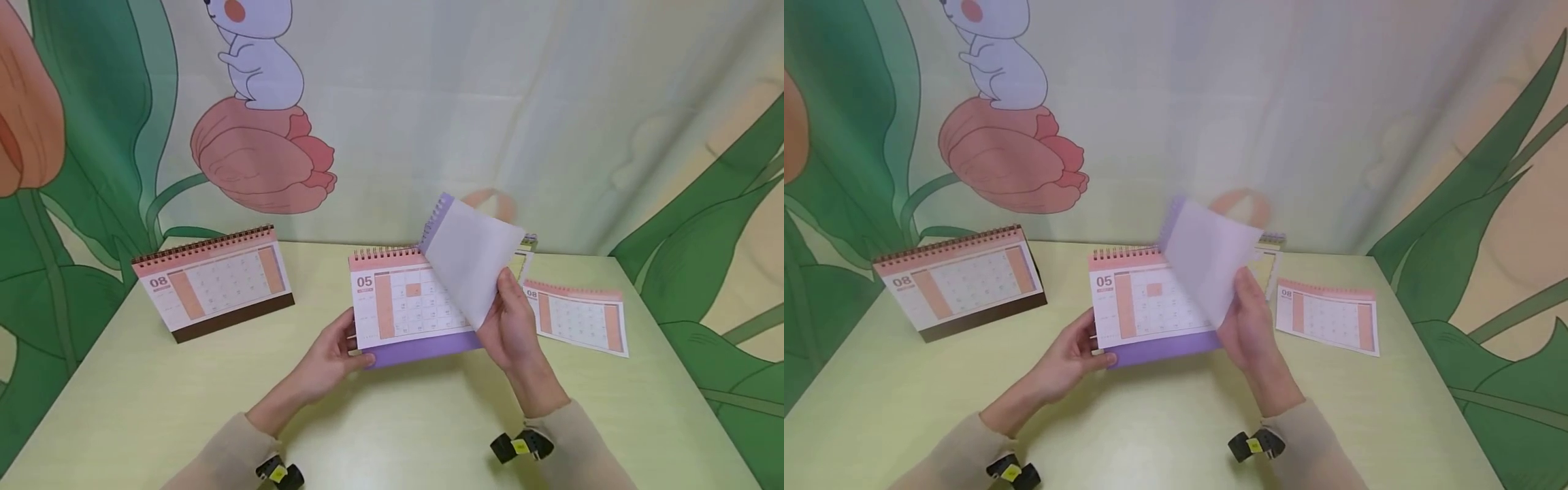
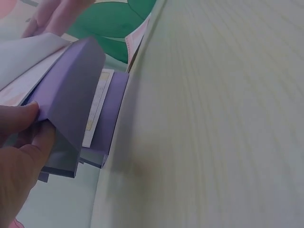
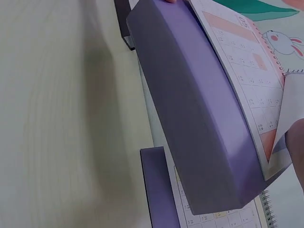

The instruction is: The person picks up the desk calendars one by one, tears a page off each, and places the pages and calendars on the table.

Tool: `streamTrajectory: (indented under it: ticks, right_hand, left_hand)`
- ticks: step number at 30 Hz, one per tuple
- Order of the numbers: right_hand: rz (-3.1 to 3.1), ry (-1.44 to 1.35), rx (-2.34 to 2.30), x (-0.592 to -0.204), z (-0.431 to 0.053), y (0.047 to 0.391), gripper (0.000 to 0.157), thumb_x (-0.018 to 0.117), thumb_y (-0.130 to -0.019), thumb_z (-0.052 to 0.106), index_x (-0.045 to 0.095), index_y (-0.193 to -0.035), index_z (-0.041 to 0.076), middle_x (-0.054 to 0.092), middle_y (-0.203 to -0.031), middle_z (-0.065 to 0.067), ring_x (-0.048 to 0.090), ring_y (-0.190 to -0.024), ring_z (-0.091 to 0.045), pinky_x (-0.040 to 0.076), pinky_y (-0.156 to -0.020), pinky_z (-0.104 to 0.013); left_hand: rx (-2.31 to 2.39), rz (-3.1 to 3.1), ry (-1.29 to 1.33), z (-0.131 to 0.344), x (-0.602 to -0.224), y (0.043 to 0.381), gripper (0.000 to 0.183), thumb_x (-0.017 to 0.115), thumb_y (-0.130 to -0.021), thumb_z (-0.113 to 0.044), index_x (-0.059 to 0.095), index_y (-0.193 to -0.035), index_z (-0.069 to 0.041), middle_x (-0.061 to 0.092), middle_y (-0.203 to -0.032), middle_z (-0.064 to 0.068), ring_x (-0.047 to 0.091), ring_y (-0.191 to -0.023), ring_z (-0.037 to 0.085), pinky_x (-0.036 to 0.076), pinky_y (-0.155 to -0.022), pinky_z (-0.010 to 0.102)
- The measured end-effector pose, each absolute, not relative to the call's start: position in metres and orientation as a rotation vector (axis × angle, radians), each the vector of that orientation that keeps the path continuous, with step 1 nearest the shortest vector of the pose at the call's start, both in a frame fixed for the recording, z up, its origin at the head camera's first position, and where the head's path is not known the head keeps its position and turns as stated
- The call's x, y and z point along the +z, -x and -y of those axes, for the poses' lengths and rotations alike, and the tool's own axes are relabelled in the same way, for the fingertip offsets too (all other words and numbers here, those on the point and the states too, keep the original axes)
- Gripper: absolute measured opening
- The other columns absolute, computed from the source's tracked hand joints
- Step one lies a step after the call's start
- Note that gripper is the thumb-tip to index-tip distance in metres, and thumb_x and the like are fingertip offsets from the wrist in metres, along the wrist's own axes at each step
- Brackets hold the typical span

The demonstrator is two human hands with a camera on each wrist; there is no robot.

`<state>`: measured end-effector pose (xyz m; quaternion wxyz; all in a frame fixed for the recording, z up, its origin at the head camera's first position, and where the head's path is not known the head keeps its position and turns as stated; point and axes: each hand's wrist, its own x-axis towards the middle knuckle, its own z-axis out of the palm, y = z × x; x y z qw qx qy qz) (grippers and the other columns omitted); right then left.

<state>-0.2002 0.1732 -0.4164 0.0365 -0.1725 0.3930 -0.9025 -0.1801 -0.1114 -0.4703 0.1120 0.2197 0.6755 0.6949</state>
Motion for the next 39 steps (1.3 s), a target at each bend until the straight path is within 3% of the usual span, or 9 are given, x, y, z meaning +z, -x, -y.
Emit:
streamTrajectory:
  ticks: [13, 19, 27, 39]
  right_hand:
    - [-1.086, 0.528, -2.935, -0.419, -0.182, 0.204, 0.04, 0.03, -0.112, 0.032, 0.038, -0.147, 0.014, 0.059, -0.141, -0.004, 0.052, -0.134, -0.018, 0.04, -0.112, -0.036]
    - [-0.902, 0.516, -3.02, -0.418, -0.188, 0.209, 0.039, 0.028, -0.112, 0.031, 0.048, -0.139, 0.011, 0.064, -0.136, -0.007, 0.057, -0.129, -0.021, 0.043, -0.109, -0.037]
    - [-0.449, 0.462, -3.09, -0.418, -0.199, 0.216, 0.044, 0.028, -0.112, 0.032, 0.048, -0.14, 0.006, 0.064, -0.135, -0.015, 0.059, -0.127, -0.028, 0.047, -0.107, -0.044]
    - [-0.226, 0.513, -3.109, -0.423, -0.214, 0.223, 0.043, 0.026, -0.113, 0.027, 0.053, -0.127, -0.004, 0.067, -0.123, -0.022, 0.064, -0.117, -0.032, 0.051, -0.101, -0.043]
  left_hand:
    - [2.033, -1.972, -0.64, 0.109, -0.471, 0.178, 0.076, 0.058, -0.088, 0.023, 0.032, -0.156, -0.001, 0.054, -0.138, 0.026, 0.06, -0.12, 0.038, 0.055, -0.094, 0.035]
    - [2.001, -2.007, -0.633, 0.107, -0.466, 0.178, 0.069, 0.058, -0.089, 0.023, 0.037, -0.152, 0.001, 0.055, -0.137, 0.024, 0.059, -0.121, 0.036, 0.054, -0.096, 0.034]
    - [2.0, -2.008, -0.631, 0.103, -0.461, 0.181, 0.06, 0.058, -0.089, 0.023, 0.042, -0.144, 0.005, 0.057, -0.134, 0.024, 0.06, -0.119, 0.037, 0.055, -0.094, 0.033]
    - [1.958, -2.044, -0.6, 0.104, -0.465, 0.177, 0.052, 0.058, -0.089, 0.022, 0.047, -0.136, 0.004, 0.059, -0.129, 0.021, 0.061, -0.115, 0.034, 0.055, -0.092, 0.032]
